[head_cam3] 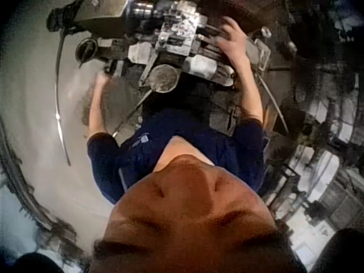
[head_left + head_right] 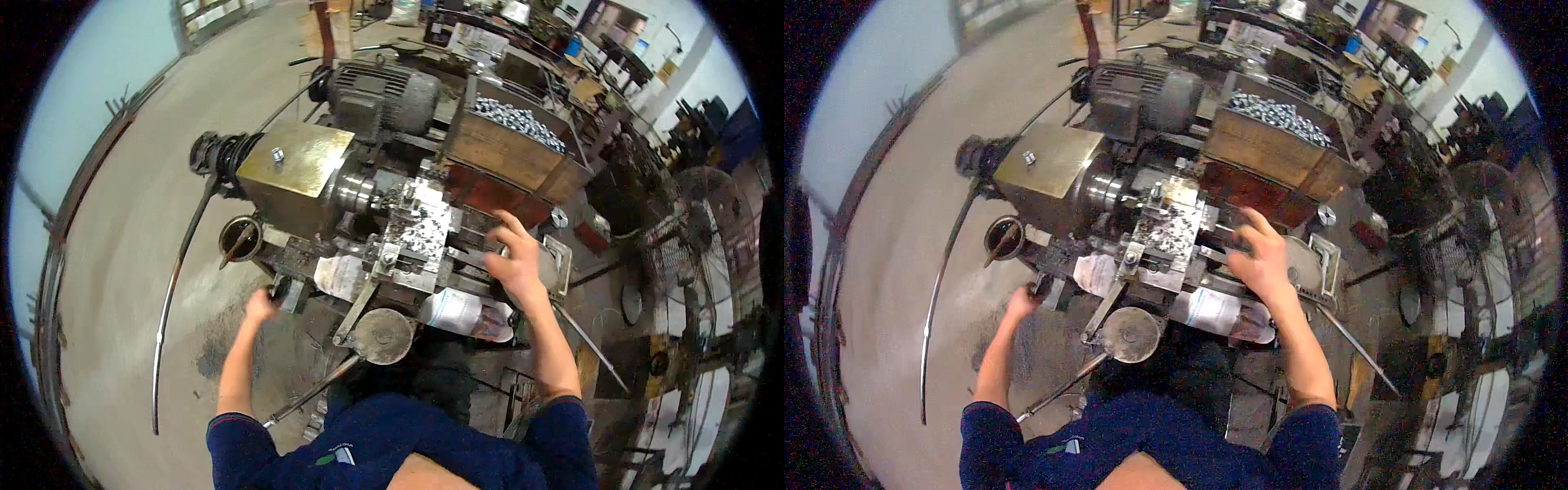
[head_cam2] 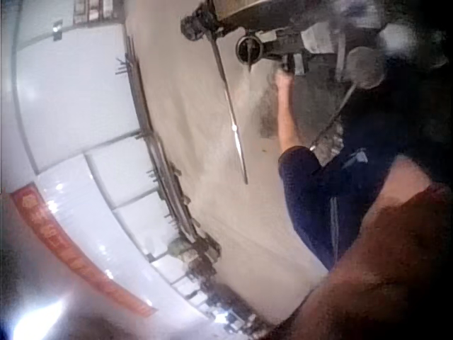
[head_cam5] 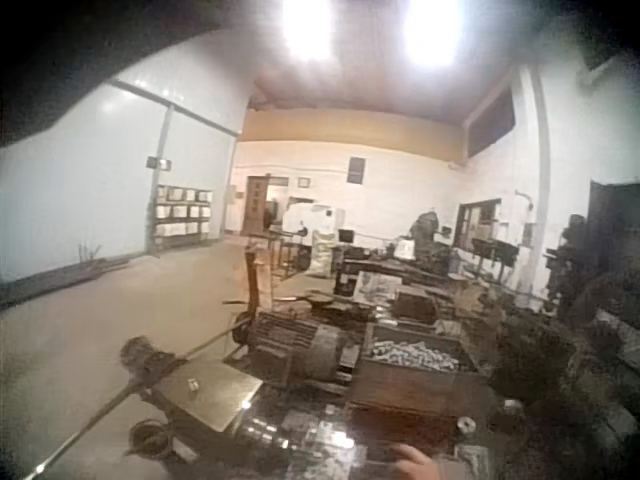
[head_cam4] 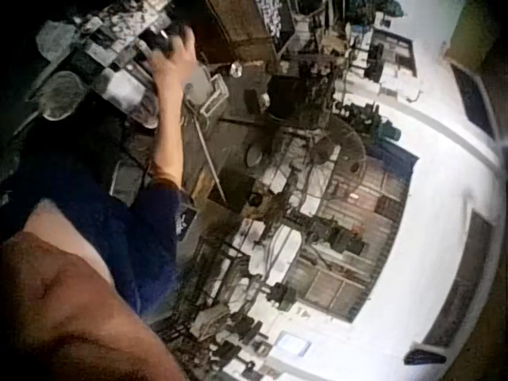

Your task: The person operates a lathe to fabricate metal parts, repeatedly reaching into a basket for raw components, securing them into the machine, using a lever to process them, and then removing the finished pieces.

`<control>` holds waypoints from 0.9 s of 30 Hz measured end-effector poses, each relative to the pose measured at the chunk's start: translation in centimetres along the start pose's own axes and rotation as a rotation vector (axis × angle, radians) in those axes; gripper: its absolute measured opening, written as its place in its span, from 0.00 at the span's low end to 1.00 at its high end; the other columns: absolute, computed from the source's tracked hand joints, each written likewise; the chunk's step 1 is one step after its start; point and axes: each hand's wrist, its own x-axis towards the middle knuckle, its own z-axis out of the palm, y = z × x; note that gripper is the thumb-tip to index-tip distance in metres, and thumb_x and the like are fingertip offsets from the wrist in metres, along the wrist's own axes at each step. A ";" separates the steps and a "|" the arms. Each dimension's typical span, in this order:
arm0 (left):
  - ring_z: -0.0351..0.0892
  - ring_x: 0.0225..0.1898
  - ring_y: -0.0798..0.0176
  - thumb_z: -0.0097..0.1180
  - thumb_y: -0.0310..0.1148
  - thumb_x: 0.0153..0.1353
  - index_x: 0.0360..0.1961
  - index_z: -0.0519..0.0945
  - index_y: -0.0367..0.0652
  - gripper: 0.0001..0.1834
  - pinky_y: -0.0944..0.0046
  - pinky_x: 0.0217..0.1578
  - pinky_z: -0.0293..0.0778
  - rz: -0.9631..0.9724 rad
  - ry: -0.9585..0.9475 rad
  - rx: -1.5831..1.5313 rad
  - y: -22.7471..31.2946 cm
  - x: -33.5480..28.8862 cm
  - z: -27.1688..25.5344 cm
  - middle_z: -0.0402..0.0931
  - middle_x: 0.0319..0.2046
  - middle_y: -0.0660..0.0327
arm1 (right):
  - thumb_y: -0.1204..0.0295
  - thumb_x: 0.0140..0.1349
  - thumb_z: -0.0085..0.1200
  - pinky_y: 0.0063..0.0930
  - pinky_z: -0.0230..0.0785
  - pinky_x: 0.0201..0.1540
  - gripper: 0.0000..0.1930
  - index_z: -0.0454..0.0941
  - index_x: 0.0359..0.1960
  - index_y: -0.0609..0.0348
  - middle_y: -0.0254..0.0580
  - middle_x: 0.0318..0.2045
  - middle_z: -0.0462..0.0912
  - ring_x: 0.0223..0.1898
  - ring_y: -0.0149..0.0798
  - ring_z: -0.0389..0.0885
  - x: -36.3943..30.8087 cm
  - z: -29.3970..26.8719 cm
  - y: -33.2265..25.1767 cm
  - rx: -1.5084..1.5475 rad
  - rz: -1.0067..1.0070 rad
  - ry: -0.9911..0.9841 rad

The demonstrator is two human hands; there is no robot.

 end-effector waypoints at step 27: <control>0.80 0.24 0.62 0.59 0.34 0.49 0.46 0.77 0.40 0.21 0.62 0.32 0.76 -0.259 -0.375 0.053 -8.9 -8.0 -1.3 0.80 0.28 0.51 | 0.67 0.35 0.54 0.48 0.69 0.35 0.16 0.75 0.29 0.60 0.56 0.24 0.77 0.30 0.59 0.77 -40.5 -12.4 5.9 -0.768 1.237 -0.291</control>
